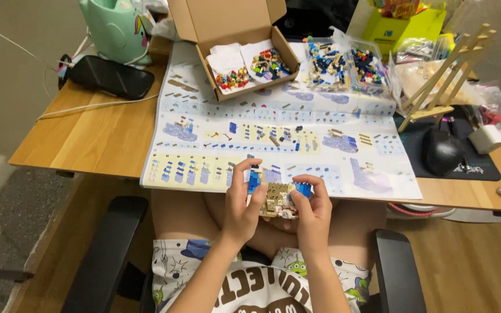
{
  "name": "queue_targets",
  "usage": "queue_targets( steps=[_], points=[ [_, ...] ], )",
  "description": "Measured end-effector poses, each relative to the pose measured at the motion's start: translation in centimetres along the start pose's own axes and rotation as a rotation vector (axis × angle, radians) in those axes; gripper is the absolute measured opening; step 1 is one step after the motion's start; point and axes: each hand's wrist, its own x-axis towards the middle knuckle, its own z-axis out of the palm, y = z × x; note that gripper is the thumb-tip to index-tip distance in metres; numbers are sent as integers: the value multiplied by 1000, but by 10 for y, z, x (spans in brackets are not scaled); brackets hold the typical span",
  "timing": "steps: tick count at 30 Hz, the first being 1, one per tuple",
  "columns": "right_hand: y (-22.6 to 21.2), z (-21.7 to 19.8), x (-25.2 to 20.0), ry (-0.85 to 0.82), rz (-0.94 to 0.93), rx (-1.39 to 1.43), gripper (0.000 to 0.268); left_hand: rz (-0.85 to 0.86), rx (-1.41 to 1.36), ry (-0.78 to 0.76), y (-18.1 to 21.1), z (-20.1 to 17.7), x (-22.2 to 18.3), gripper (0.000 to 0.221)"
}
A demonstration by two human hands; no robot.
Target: Assembling a miniature building block model by following printed instructions
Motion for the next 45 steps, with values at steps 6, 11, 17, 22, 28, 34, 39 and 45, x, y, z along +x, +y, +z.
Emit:
queue_targets(
  steps=[6, 11, 17, 22, 28, 34, 39, 45],
  points=[
    [-54, 25, 57, -120, -114, 34, 25, 101, 9, 46, 28, 7, 67, 53],
    [-62, 40, 91, -97, -105, 59, 28, 92, -21, 117, 22, 10, 109, 52],
    [-37, 35, 71, -53, -47, 31, 30, 40, 31, 144, 0, 7, 85, 55],
    [-47, 34, 55, -154, -18, -65, 37, 27, -24, 116, -17, -5, 72, 55],
    [-53, 37, 54, -165, -89, -180, 53, 36, -36, 246, 21, -55, 78, 60],
    [-48, 34, 64, -48, -112, -119, 47, 41, -146, 434, 49, -59, 99, 54],
    [-9, 67, 79, -126, -51, 299, 46, 37, -224, 283, 87, 30, 82, 59],
    [7, 42, 94, -94, 5, 410, 45, 119, -119, 5, 105, 59, 57, 55]
  ],
)
